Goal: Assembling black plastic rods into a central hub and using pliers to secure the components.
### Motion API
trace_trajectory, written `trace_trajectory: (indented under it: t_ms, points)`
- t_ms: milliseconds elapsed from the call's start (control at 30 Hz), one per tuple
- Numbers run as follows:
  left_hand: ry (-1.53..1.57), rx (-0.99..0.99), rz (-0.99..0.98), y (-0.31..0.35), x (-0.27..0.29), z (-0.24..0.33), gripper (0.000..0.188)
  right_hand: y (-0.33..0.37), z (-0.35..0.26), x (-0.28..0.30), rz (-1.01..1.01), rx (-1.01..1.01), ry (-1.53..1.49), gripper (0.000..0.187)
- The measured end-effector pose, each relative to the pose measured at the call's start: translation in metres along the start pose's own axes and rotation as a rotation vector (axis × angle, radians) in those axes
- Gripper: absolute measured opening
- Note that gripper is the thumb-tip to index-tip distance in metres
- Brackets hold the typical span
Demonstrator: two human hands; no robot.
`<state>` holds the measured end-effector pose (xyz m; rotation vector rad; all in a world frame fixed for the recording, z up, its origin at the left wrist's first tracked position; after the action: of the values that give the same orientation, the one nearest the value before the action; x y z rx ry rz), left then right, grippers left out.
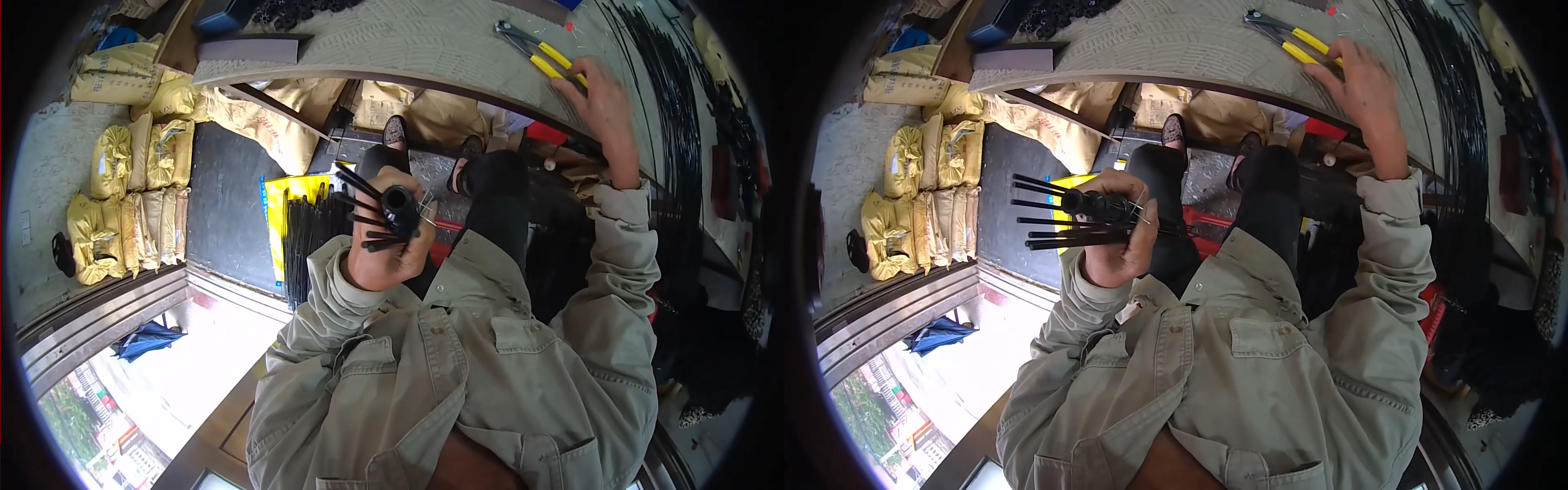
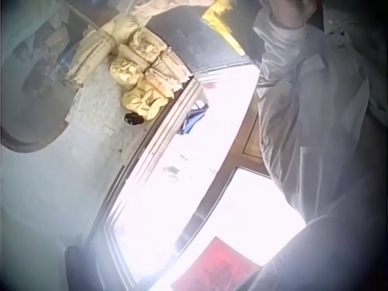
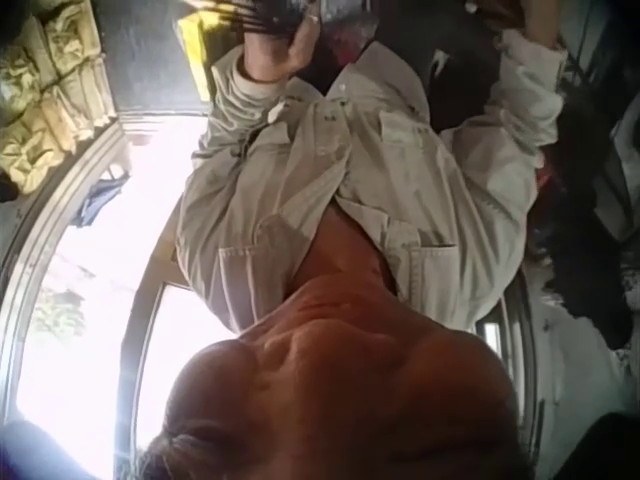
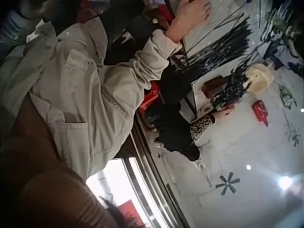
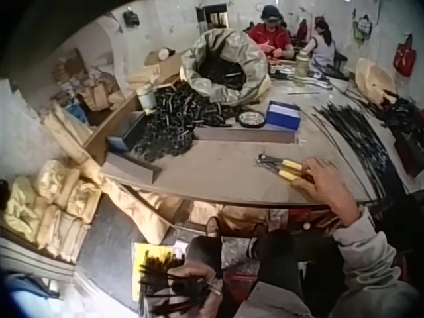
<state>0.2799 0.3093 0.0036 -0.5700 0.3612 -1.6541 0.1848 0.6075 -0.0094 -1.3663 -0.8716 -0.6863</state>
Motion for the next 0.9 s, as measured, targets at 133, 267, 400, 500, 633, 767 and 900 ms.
trace_trajectory:
  t_ms: [133, 267, 400, 500, 633, 767, 900]
  points:
    - [-0.02, -0.011, 0.017, -0.005, 0.004, -0.005, 0.019, -0.01, -0.029, 0.0, 0.159, 0.275, 0.104, 0.019]
    - [-0.021, 0.044, 0.038, -0.002, 0.009, -0.013, 0.019, 0.002, -0.007, 0.001, 0.042, -0.258, -0.289, 0.018]
    - [-0.01, 0.016, -0.038, -0.011, 0.01, -0.013, 0.018, 0.041, -0.096, 0.027, -0.396, -0.356, -1.508, 0.013]
    - [-0.041, -0.067, -0.016, -0.021, 0.013, -0.006, 0.021, 0.034, -0.141, 0.062, -0.466, -0.044, -1.203, 0.015]
    - [-0.047, -0.048, -0.102, -0.021, 0.015, -0.012, 0.025, 0.021, -0.151, 0.091, 0.037, 0.435, -0.348, 0.013]
    - [0.044, 0.022, -0.011, -0.016, 0.013, -0.018, 0.031, 0.031, -0.158, 0.096, 0.397, 0.661, 0.163, 0.027]
    - [0.113, 0.085, 0.064, -0.009, 0.016, -0.023, 0.037, 0.038, -0.163, 0.089, 0.489, 0.67, 0.296, 0.024]
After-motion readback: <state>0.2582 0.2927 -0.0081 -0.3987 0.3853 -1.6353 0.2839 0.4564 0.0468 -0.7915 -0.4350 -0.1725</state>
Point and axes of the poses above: each hand's wrist, its own y-axis away from the middle knuckle, its own x-axis out of the back of the hand, z = x × y, the point moved 7 cm from there along -y, towards the middle knuckle, and after that the axes turned 9 degrees about z, right-handed, at the moved point
